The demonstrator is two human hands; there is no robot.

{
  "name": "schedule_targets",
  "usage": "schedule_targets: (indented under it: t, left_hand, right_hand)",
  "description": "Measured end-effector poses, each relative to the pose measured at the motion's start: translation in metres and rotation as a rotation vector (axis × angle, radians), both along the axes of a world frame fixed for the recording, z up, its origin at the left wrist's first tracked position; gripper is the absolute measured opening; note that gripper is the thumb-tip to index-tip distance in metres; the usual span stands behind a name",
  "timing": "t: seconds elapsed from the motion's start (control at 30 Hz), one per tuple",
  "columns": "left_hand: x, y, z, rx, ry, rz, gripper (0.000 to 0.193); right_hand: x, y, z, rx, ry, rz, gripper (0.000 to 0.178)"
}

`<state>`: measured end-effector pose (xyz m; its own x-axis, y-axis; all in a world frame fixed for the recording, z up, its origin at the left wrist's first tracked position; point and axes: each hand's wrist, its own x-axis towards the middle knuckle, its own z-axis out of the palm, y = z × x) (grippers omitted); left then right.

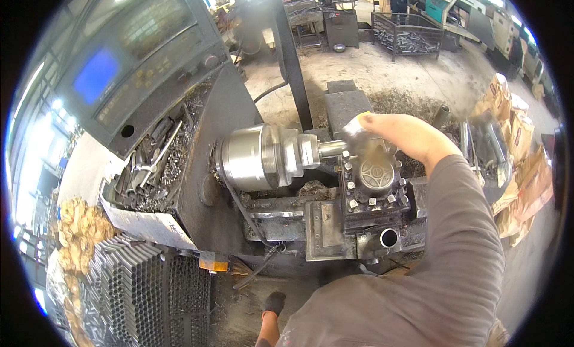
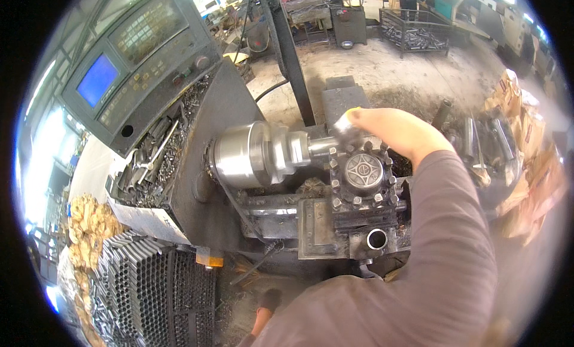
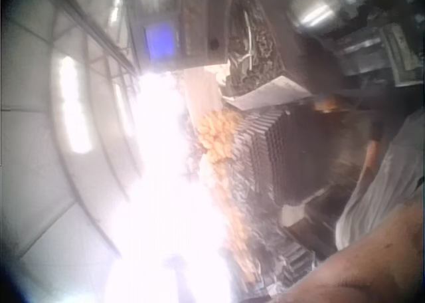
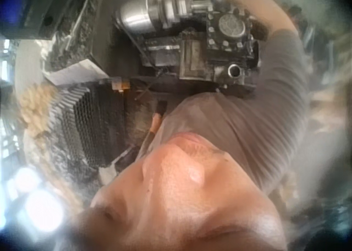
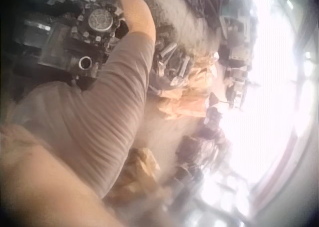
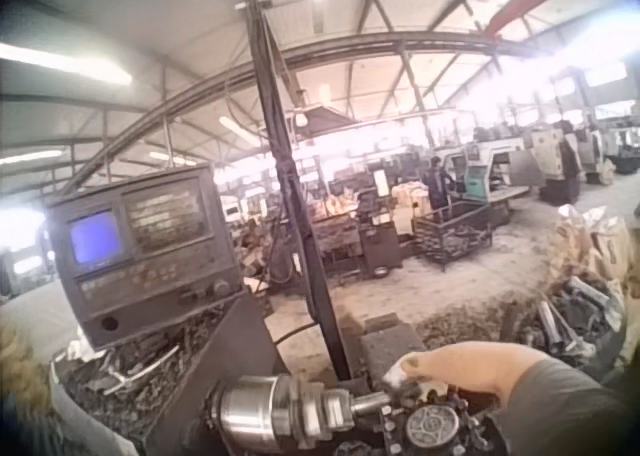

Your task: The person repeatedly loads metal tubes into a lathe chuck, operates the machine controls, and removes the processed tubes. The person handles the tubes one at a time, places them into a nearby container, and continues the cycle.

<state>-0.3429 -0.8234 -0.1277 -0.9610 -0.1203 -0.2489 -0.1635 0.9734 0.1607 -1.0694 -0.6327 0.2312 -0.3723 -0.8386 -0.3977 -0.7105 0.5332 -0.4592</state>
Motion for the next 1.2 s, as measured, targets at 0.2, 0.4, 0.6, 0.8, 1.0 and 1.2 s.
schedule_targets:
  t: [0.2, 0.4, 0.6, 0.8, 1.0, 1.2]
  left_hand:
    - [0.055, -0.018, -0.031, 0.327, -0.421, 0.398, 0.025]
    - [0.016, -0.048, -0.02, 0.361, -0.505, 0.293, 0.025]
    - [-0.041, -0.095, -0.025, 0.29, -0.557, 0.089, 0.026]
    - [-0.137, -0.086, -0.019, 0.295, -0.406, 0.031, 0.027]
    - [-0.144, -0.044, -0.021, 0.538, -0.145, 0.259, 0.029]
    - [-0.087, -0.05, -0.05, 0.109, -0.258, -0.218, 0.025]
  right_hand:
    - [0.029, 0.123, 0.043, -0.229, 0.475, -0.457, 0.046]
    - [0.189, 0.314, 0.009, -0.591, 0.522, -1.044, 0.067]
    - [0.399, 0.47, -0.158, -0.331, -0.152, -1.863, 0.029]
    - [0.409, 0.467, -0.155, 0.07, 0.279, -1.642, 0.045]
    - [0.355, 0.27, 0.02, -0.59, 0.229, -0.503, 0.068]
    - [0.332, 0.151, 0.062, -0.343, 0.226, -0.288, 0.035]
